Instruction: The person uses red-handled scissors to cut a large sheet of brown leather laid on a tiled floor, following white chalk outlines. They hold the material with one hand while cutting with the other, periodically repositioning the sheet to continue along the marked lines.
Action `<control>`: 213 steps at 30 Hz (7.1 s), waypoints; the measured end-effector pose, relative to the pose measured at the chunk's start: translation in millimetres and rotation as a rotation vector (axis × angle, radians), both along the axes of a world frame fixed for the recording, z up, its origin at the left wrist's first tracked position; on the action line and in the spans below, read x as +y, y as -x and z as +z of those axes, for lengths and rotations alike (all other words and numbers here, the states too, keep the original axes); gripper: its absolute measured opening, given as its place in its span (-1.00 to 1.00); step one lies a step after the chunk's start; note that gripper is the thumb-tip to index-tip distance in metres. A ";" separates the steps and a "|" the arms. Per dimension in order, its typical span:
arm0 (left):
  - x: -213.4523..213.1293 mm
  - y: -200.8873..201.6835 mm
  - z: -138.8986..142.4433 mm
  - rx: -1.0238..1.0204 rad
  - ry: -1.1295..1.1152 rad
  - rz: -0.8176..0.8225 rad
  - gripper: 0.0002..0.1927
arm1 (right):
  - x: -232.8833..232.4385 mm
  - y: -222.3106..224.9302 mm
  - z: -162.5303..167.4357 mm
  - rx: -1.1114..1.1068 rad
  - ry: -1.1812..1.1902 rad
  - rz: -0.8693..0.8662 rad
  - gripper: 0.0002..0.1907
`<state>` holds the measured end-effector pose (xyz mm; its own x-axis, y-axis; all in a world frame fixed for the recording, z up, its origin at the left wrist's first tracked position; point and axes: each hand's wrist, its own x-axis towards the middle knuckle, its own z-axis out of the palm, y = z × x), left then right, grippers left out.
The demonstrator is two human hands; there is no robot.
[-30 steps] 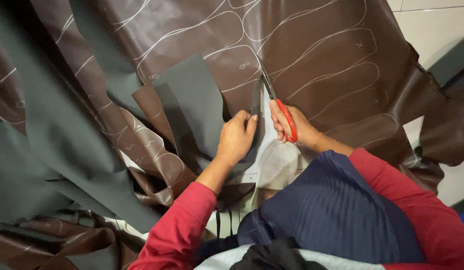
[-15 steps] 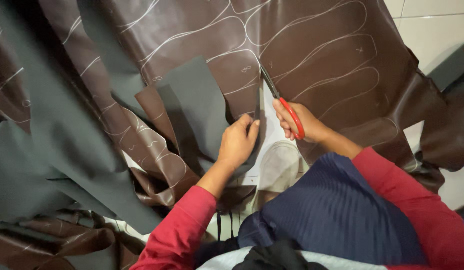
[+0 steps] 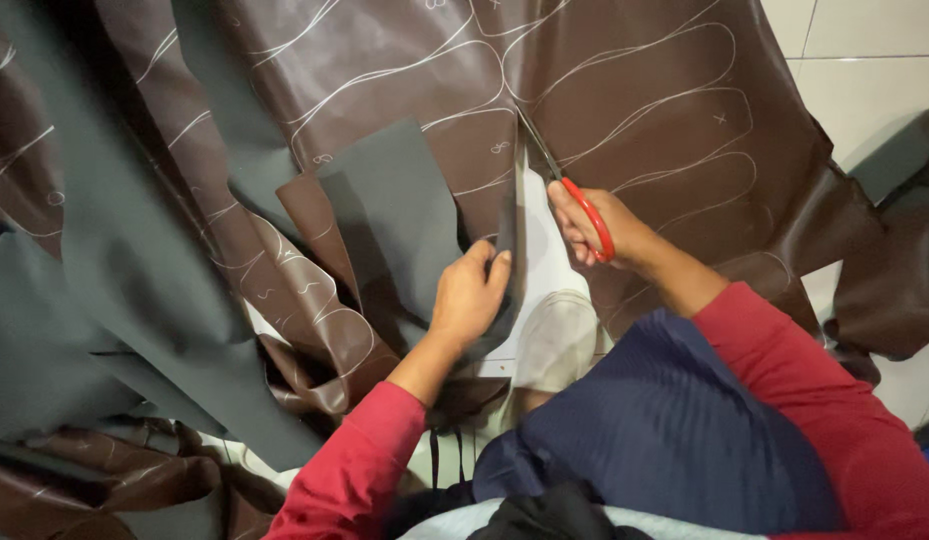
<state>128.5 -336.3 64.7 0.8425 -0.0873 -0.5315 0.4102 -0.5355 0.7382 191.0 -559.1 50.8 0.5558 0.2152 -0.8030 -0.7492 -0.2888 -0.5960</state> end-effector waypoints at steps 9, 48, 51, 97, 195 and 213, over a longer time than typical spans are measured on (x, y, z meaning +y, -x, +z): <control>5.5 5.5 7.3 -0.022 0.062 0.016 -0.67 | 6.8 -32.3 -3.6 0.033 0.066 0.093 -0.43; 26.4 5.5 14.8 0.053 0.070 0.065 -0.64 | 55.8 -52.1 -12.5 0.053 -0.107 -0.154 -0.33; 32.8 4.3 14.6 0.075 0.049 0.098 -0.64 | 54.7 -51.1 -10.7 0.050 -0.111 -0.161 -0.34; 73.9 17.8 16.8 -0.022 0.048 0.251 -0.67 | 32.7 -128.4 -2.4 -0.007 -0.019 0.248 -0.34; -10.7 -35.3 -103.3 -0.786 0.022 -0.113 -0.11 | 55.0 -172.3 0.0 -0.075 -0.081 0.102 -0.39; -9.4 -31.7 -104.9 -0.766 0.141 -0.075 -0.03 | 71.6 -194.1 -4.4 -0.084 -0.090 0.125 -0.33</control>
<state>160.2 -345.7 -40.2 0.9593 -0.1817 0.2162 -0.2746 -0.4217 0.8642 385.1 -487.6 46.3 0.5845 0.3562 -0.7291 -0.6571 -0.3193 -0.6828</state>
